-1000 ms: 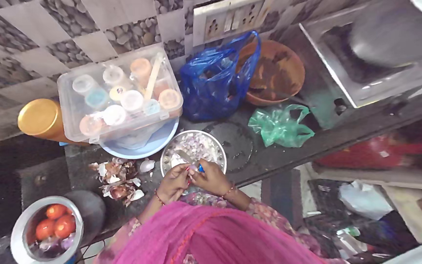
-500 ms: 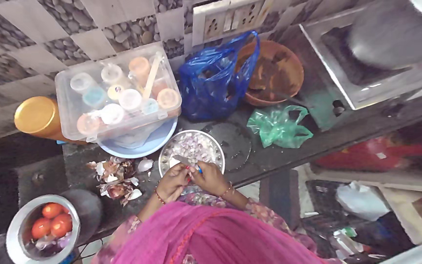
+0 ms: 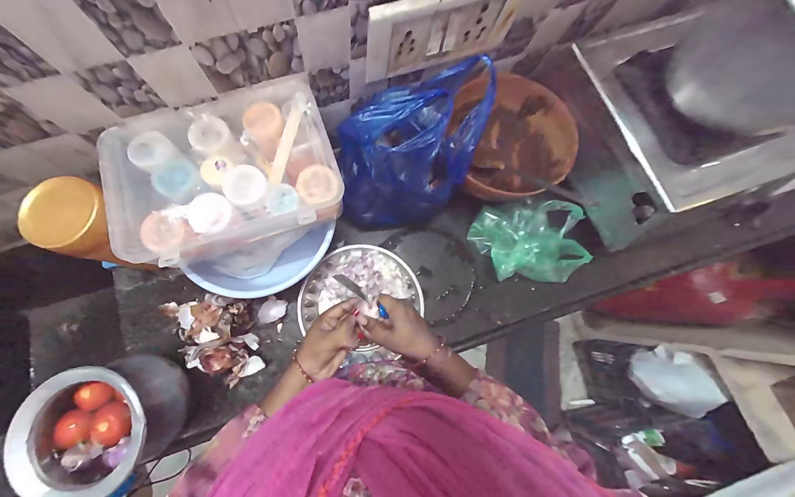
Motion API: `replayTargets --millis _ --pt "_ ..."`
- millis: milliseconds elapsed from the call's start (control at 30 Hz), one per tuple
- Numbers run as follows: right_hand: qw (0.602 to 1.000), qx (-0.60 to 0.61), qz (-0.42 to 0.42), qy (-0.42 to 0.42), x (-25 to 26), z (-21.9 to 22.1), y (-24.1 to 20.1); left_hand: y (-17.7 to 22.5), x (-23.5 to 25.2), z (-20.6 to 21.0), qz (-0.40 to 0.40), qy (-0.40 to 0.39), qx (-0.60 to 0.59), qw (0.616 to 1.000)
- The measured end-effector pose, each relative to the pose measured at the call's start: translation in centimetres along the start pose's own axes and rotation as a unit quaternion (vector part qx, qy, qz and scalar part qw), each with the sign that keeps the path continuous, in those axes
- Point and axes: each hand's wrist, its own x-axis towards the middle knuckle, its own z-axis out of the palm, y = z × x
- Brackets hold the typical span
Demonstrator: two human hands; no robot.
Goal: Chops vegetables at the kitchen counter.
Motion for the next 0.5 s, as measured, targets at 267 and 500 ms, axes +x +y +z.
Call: replayTargets --millis 267,500 --pt "0.999 0.024 -0.015 -0.024 0.21 -0.38 0.17 -0.04 0.16 -0.04 0.006 0.019 -0.042 0.999" --pt "0.998 0.051 -0.019 -0.011 0.27 0.19 0.34 -0.17 0.35 -0.33 0.014 0.014 -0.048 0.999"
